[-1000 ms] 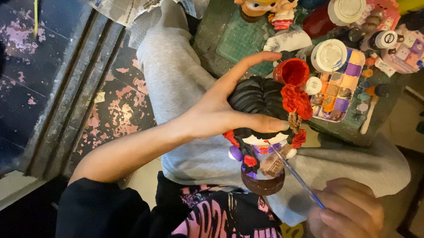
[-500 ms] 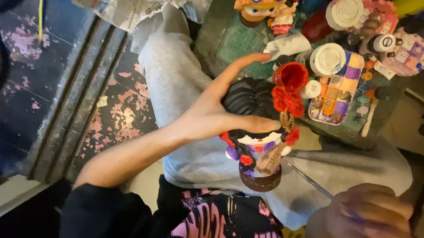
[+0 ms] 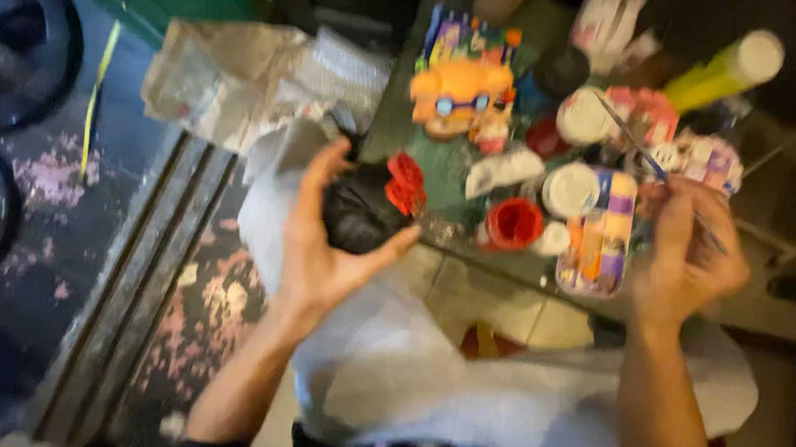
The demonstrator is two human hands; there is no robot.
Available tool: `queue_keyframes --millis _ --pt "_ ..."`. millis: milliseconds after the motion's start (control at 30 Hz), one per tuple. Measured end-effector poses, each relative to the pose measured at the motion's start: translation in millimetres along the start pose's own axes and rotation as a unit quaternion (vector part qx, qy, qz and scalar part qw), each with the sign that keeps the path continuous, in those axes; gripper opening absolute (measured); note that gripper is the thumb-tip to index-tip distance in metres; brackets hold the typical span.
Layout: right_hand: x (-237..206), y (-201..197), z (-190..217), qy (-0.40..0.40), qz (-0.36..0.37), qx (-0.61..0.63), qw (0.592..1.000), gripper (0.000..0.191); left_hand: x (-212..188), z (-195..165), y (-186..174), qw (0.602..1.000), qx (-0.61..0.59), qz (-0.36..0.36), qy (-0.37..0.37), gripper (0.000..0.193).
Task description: The person sits on the floor and paints a decorative figurine with a paintbrush, holding the figurine against their lap while applying paint to its face and body. They dip the brush into paint containers and a palette on the work table and reposition the figurine to reach different areas.
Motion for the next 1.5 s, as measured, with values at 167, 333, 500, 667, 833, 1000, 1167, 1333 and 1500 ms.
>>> queue_keyframes --millis 167,333,500,667,833,1000,1167,1333,1500 --pt "128 75 -31 0.028 0.092 -0.046 0.994 0.032 26 10 39 0.995 0.063 -0.027 0.067 0.090" --pt "198 143 -44 -0.046 0.163 -0.130 0.977 0.030 39 22 63 0.994 0.059 -0.035 0.091 0.090" --pt "213 158 -58 0.008 0.149 -0.200 0.968 0.030 49 34 78 0.995 0.065 -0.016 0.080 0.092" --pt "217 154 -80 0.085 0.145 -0.173 0.970 0.034 49 45 78 0.996 0.063 -0.009 0.069 0.096" --pt "221 153 -95 0.091 0.174 -0.165 0.967 0.036 46 43 76 0.995 0.077 -0.005 0.066 0.101" --pt "222 150 -104 0.121 0.190 -0.168 0.960 0.040 46 47 73 0.997 0.064 0.014 0.026 0.114" --pt "218 163 -88 0.060 0.239 -0.052 0.968 0.040 44 56 68 0.998 0.051 0.021 0.030 0.115" --pt "216 159 -99 0.163 0.226 -0.078 0.957 0.041 48 76 42 0.993 -0.091 -0.071 0.032 0.059" --pt "223 155 -90 0.157 0.179 -0.093 0.967 0.039 81 73 23 0.968 -0.223 -0.107 0.051 0.042"
Point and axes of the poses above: each hand's wrist, its own x-axis towards the middle knuckle, its own y-axis out of the palm, z = x × y, the point moved 10 cm from there along x, towards the middle knuckle, and after that the axes turned 14 degrees about z, right-handed, at the moved point
